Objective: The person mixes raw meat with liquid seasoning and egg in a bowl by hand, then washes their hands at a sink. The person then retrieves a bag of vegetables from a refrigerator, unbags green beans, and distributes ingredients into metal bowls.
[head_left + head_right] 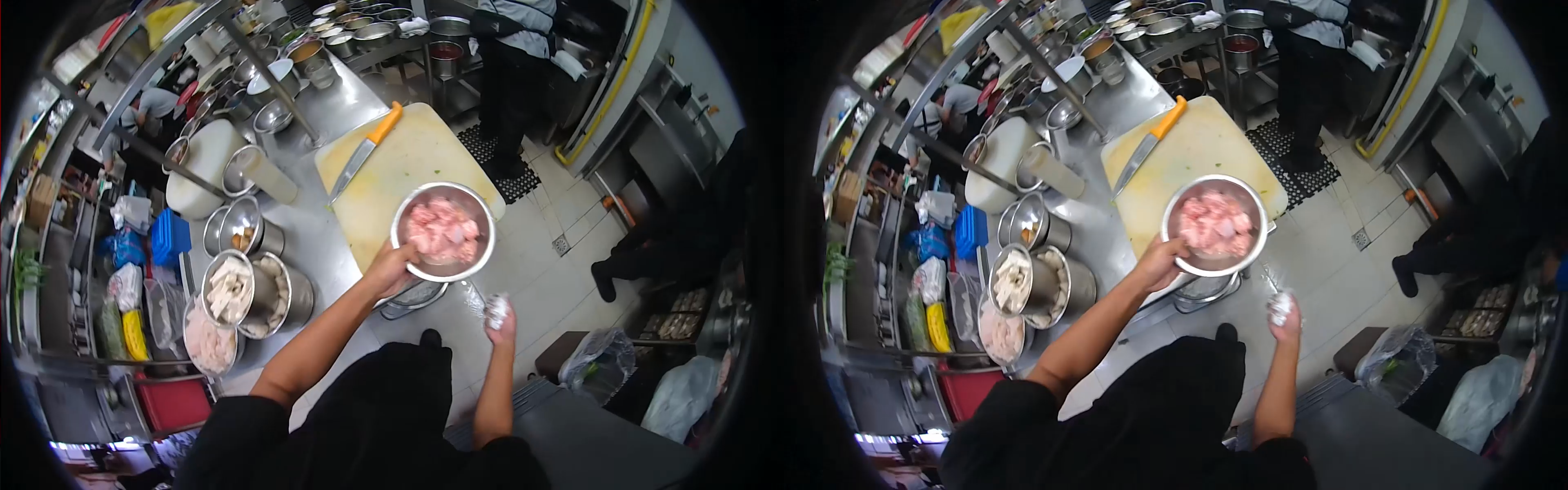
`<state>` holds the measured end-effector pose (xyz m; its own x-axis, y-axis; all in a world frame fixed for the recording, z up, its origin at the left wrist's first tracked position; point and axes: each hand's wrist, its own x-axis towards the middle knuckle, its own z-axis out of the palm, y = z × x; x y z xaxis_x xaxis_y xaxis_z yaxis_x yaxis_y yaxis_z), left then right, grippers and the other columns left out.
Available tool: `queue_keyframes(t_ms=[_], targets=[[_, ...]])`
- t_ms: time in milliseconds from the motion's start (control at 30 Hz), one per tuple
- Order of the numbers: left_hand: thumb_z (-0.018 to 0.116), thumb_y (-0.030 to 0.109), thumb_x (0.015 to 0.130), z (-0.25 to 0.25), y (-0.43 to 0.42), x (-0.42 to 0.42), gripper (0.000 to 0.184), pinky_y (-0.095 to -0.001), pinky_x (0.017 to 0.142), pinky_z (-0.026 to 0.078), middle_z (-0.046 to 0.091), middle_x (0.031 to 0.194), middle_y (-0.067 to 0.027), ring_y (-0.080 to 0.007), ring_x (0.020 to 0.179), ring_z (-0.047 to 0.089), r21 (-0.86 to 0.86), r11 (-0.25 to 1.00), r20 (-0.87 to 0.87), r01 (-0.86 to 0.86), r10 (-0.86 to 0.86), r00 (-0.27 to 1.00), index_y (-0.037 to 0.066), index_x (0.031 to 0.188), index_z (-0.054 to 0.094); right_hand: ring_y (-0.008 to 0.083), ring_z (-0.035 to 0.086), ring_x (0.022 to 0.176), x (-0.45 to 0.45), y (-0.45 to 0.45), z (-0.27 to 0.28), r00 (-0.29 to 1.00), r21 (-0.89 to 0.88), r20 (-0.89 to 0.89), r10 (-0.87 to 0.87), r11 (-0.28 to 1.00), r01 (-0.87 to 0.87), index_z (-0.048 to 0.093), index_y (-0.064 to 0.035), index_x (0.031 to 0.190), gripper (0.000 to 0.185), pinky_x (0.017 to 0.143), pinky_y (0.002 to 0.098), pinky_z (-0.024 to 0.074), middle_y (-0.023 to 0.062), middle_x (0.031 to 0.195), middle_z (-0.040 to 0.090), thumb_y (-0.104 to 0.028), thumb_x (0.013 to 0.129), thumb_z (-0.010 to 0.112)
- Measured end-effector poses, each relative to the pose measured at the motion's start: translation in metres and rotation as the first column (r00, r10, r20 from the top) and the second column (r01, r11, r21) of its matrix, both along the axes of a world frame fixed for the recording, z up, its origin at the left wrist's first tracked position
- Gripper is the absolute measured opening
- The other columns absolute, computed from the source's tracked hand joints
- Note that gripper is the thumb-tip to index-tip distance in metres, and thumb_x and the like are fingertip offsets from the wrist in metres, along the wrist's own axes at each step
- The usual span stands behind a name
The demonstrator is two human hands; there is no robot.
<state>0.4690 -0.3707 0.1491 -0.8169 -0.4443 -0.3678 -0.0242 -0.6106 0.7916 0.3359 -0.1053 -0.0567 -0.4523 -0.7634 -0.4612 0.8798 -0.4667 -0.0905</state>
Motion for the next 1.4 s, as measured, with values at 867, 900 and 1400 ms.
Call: queue_keyframes(t_ms=[867,900,1400], targets=[[0.032,0.040,0.098,-0.104,0.140,0.005,0.044,-0.0438,0.060,0.060,0.059,0.111,-0.0155,-0.0288,0.084,0.067,0.080,0.944,0.013,0.322,-0.324,0.946,0.011,0.131,0.037,0.0112,0.054,0.056,0.023,0.041,0.167,0.795,0.532,-0.584,0.163,0.817,0.223,0.055,-0.0077,0.090,0.015,0.049,0.0251,0.0444,0.0008,0.068,0.054,-0.021,0.095,0.050],[0.033,0.042,0.098,-0.098,0.142,0.004,0.046,-0.0432,0.060,0.060,0.060,0.109,-0.0161,-0.0288,0.083,0.067,0.074,0.951,0.019,0.300,-0.302,0.953,0.009,0.129,0.040,0.0109,0.053,0.057,0.023,0.037,0.163,0.765,0.580,-0.606,0.217,0.779,0.238,0.056,-0.0067,0.092,0.015,0.050,0.0254,0.0442,0.0008,0.070,0.055,-0.020,0.095,0.050],[0.037,0.055,0.092,-0.081,0.133,0.020,0.059,-0.0438,0.057,0.059,0.049,0.128,-0.0132,-0.0308,0.100,0.061,-0.026,0.945,0.017,0.327,-0.327,0.945,0.022,0.141,0.029,0.0306,0.061,0.093,0.042,-0.006,0.182,-0.391,0.647,-0.383,0.837,0.545,0.533,0.056,0.0060,0.104,0.029,0.081,0.0364,0.0473,0.0222,0.100,0.060,-0.005,0.077,0.057]])
